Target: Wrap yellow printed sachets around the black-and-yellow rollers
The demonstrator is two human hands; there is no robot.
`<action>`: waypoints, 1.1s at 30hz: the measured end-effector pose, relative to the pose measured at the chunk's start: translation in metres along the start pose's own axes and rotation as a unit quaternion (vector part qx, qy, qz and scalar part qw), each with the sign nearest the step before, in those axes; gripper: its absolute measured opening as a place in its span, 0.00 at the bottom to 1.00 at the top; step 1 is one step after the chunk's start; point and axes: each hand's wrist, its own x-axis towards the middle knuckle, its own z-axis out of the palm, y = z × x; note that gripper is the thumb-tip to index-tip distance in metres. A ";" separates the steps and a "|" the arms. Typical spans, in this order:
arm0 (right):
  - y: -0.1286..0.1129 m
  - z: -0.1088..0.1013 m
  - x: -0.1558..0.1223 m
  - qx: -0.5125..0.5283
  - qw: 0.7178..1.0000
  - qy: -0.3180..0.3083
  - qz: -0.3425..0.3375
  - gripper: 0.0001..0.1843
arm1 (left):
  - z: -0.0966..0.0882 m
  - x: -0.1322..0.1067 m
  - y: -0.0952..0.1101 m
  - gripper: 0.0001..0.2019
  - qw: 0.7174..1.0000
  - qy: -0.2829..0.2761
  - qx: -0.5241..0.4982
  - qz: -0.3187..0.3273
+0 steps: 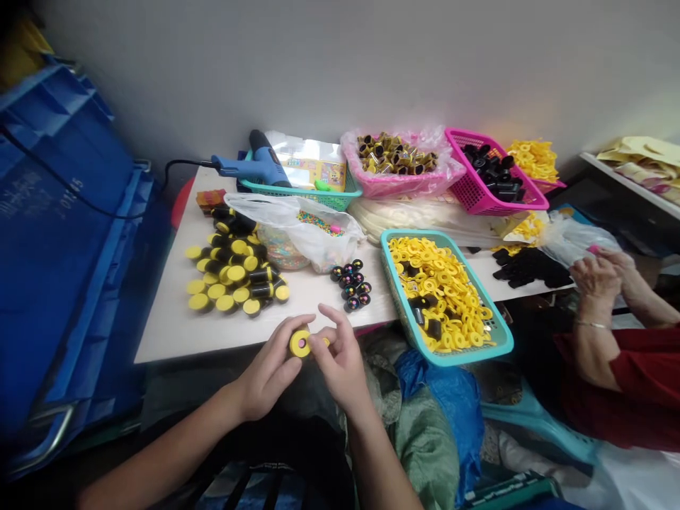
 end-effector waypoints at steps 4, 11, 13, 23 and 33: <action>0.011 0.001 -0.002 -0.005 1.000 -0.010 -0.004 0.23 | -0.001 0.000 0.000 0.21 1.000 0.007 0.024 0.004; 0.008 0.001 0.005 0.047 0.991 -0.112 0.055 0.33 | -0.002 0.004 -0.006 0.32 0.975 0.042 0.170 0.138; 0.007 0.006 0.005 0.087 0.981 -0.151 0.084 0.31 | -0.001 0.005 -0.009 0.33 0.969 0.047 0.173 0.168; 0.024 0.015 -0.002 0.153 0.981 -0.097 0.072 0.30 | -0.002 0.007 -0.011 0.26 0.985 0.003 0.005 0.175; 0.035 0.004 -0.002 0.141 0.981 -0.107 0.077 0.40 | -0.004 0.009 -0.016 0.31 0.989 -0.064 0.070 0.111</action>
